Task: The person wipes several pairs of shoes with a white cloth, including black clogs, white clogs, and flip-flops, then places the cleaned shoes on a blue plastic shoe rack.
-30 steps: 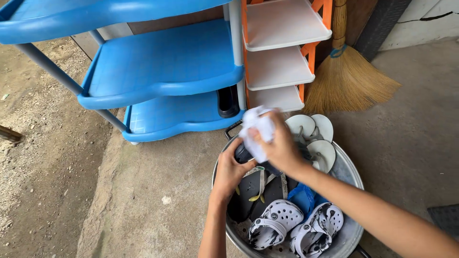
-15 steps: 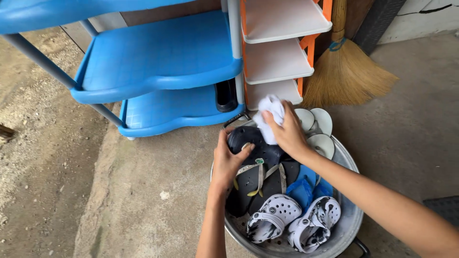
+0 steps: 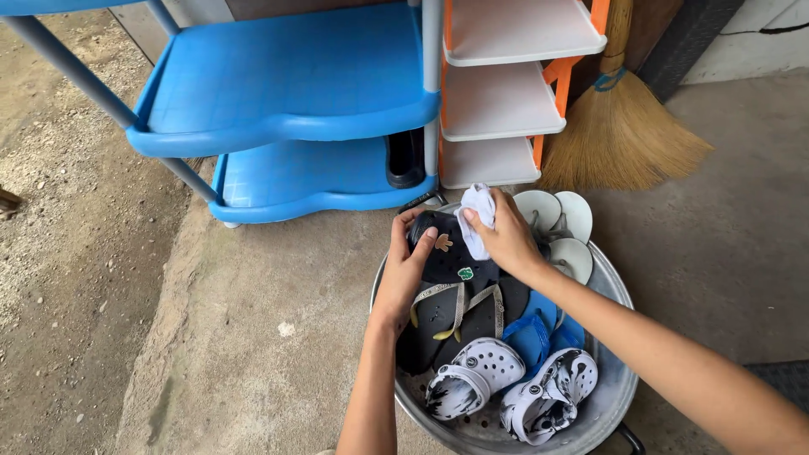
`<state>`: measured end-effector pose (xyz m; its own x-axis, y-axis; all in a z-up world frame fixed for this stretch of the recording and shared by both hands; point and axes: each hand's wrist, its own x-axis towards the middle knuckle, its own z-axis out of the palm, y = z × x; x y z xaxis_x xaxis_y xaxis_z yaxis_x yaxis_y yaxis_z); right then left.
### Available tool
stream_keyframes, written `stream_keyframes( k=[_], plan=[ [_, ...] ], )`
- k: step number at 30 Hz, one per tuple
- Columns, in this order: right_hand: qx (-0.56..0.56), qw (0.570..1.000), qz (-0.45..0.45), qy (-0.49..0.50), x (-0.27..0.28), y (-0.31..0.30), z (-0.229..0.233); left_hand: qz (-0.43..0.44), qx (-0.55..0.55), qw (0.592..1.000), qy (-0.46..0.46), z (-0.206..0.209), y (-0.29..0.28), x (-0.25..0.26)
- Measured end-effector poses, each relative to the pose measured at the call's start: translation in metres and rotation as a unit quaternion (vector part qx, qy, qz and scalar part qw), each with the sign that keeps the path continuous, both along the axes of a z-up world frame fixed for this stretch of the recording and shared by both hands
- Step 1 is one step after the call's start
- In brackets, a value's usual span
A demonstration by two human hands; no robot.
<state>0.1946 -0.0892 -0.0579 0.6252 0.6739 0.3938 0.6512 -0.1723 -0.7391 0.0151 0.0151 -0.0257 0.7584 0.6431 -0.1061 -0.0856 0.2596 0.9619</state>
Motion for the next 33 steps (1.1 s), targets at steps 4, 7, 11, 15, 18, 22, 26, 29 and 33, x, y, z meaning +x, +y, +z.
stream_keyframes(
  k=[4, 7, 11, 15, 18, 22, 26, 29, 33],
  plan=[
    [0.049, 0.992, 0.048, 0.104, 0.002, 0.014, 0.027, -0.022, 0.056, 0.998, -0.013, 0.009, -0.001, -0.003],
    [0.048, 0.988, 0.080, 0.119, -0.003, 0.016, 0.044, -0.022, 0.128, 0.991, -0.032, 0.005, -0.001, 0.002],
    [0.092, 0.974, 0.148, 0.145, -0.008, 0.014, 0.051, 0.052, 0.265, 0.962, -0.037, -0.008, 0.003, 0.011],
    [0.062, 0.957, 0.252, -0.127, 0.003, 0.005, 0.049, 0.084, 0.350, 0.929, -0.082, -0.020, 0.001, 0.015],
    [-0.017, 0.971, 0.221, -0.085, 0.013, -0.001, 0.057, 0.070, 0.264, 0.961, -0.050, -0.016, 0.004, 0.014],
    [-0.028, 0.981, 0.191, -0.026, 0.019, 0.001, 0.071, 0.067, 0.340, 0.938, -0.027, -0.007, 0.004, 0.022],
    [-0.013, 0.958, 0.279, -0.065, 0.022, 0.017, 0.077, 0.055, 0.381, 0.921, -0.054, -0.003, 0.002, 0.024],
    [-0.108, 0.947, 0.302, 0.015, 0.033, 0.023, 0.076, 0.058, 0.385, 0.920, -0.046, 0.001, 0.000, 0.022],
    [-0.053, 0.962, 0.258, 0.076, 0.049, 0.023, 0.067, 0.051, 0.324, 0.944, -0.018, 0.008, -0.001, 0.021]
  ],
)
